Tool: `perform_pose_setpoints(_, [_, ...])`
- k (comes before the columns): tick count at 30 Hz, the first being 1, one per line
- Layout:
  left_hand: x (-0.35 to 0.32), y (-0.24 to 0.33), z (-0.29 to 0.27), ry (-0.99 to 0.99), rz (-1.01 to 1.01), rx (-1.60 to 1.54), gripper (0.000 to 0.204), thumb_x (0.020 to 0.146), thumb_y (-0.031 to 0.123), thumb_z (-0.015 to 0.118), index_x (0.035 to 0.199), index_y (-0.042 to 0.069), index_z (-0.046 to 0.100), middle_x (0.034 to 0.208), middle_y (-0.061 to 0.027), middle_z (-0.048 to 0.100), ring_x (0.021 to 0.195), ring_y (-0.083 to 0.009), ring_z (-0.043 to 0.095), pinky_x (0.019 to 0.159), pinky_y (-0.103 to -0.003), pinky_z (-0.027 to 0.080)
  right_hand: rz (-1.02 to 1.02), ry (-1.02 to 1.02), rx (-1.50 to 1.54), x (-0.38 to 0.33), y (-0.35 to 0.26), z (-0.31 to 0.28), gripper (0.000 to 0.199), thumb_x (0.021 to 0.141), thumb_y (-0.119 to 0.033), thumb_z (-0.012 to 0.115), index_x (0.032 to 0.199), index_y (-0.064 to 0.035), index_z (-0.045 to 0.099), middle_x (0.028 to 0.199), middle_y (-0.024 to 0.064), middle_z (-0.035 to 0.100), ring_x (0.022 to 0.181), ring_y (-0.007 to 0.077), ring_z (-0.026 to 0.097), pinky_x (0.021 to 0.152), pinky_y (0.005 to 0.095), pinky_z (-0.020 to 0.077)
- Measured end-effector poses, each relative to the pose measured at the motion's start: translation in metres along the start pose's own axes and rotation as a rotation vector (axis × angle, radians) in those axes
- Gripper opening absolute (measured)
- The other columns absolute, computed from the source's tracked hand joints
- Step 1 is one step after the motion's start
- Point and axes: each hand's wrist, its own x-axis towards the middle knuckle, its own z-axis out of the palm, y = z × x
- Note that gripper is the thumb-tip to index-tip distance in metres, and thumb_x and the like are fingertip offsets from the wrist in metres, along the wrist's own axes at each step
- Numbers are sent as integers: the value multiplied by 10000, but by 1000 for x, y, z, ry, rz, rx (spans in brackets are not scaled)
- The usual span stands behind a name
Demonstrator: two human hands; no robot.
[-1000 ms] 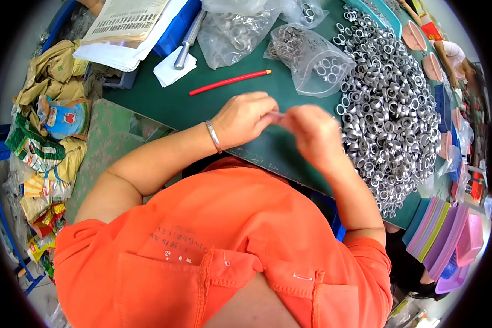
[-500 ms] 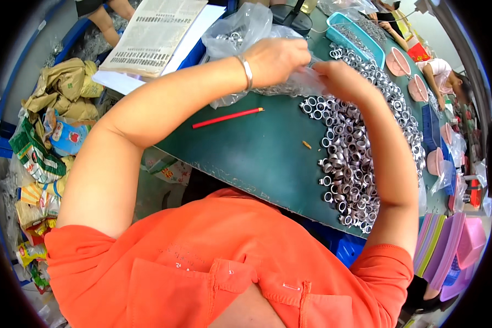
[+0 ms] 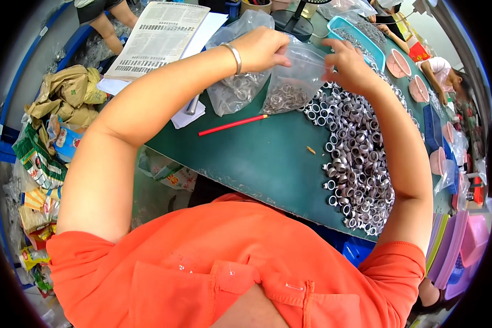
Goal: The person assembles metal ring components by hand, picking up individual rings from a pile, joining them together, and placing the sub-assemblies into bags or containers; they also write on a small card and handle a piece of cloth.
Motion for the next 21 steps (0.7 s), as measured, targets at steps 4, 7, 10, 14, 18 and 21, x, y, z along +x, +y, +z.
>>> perform_pose_setpoints(4, [1, 4, -9, 178, -39, -44, 272, 743, 180, 723, 685, 11, 517, 643, -91, 575, 571, -197, 529, 542, -314, 425, 262, -122, 433, 6, 10, -23, 171, 687, -145, 735, 747, -16, 641, 817, 116, 639, 755, 260, 593, 693, 332, 467])
perform_pose_setpoints(7, [5, 13, -29, 378, -35, -259, 154, 747, 81, 706, 719, 8, 573, 650, -43, 592, 628, -81, 555, 583, -232, 448, 300, 52, 532, 0, 13, -61, 134, 720, -118, 727, 773, -13, 664, 715, 61, 636, 660, 123, 580, 624, 270, 468])
perform_pose_setpoints(10, [10, 16, -65, 491, -1, -447, 183, 761, 67, 659, 915, -8, 592, 702, -55, 623, 633, -112, 575, 590, -247, 462, 302, 263, 761, 0, 20, -90, 112, 767, -96, 700, 813, 0, 664, 757, 15, 648, 693, 76, 582, 661, 234, 486])
perform_pose_setpoints(14, [11, 29, -106, 549, -8, -735, 107, 749, -18, 645, 855, -2, 641, 683, -34, 631, 583, -71, 556, 536, -226, 455, 243, 379, 748, 13, 13, -115, 143, 784, -33, 663, 913, 11, 617, 719, 0, 577, 702, 68, 552, 657, 218, 461])
perform_pose_setpoints(18, [1, 50, -139, 494, -19, -57, 37, 760, 16, 638, 786, 9, 663, 684, -57, 639, 621, -92, 577, 581, -251, 470, 388, 424, 558, 27, -23, -137, 305, 786, -30, 590, 1088, -10, 551, 739, 22, 598, 687, 111, 582, 675, 252, 480])
perform_pose_setpoints(21, [-11, 66, -160, 667, 4, 114, 41, 771, 37, 633, 770, -4, 633, 664, -53, 612, 617, -89, 532, 561, -250, 448, 469, 609, 854, 24, -32, -136, 324, 838, -71, 593, 1147, 17, 544, 732, -9, 590, 689, 65, 559, 635, 201, 451])
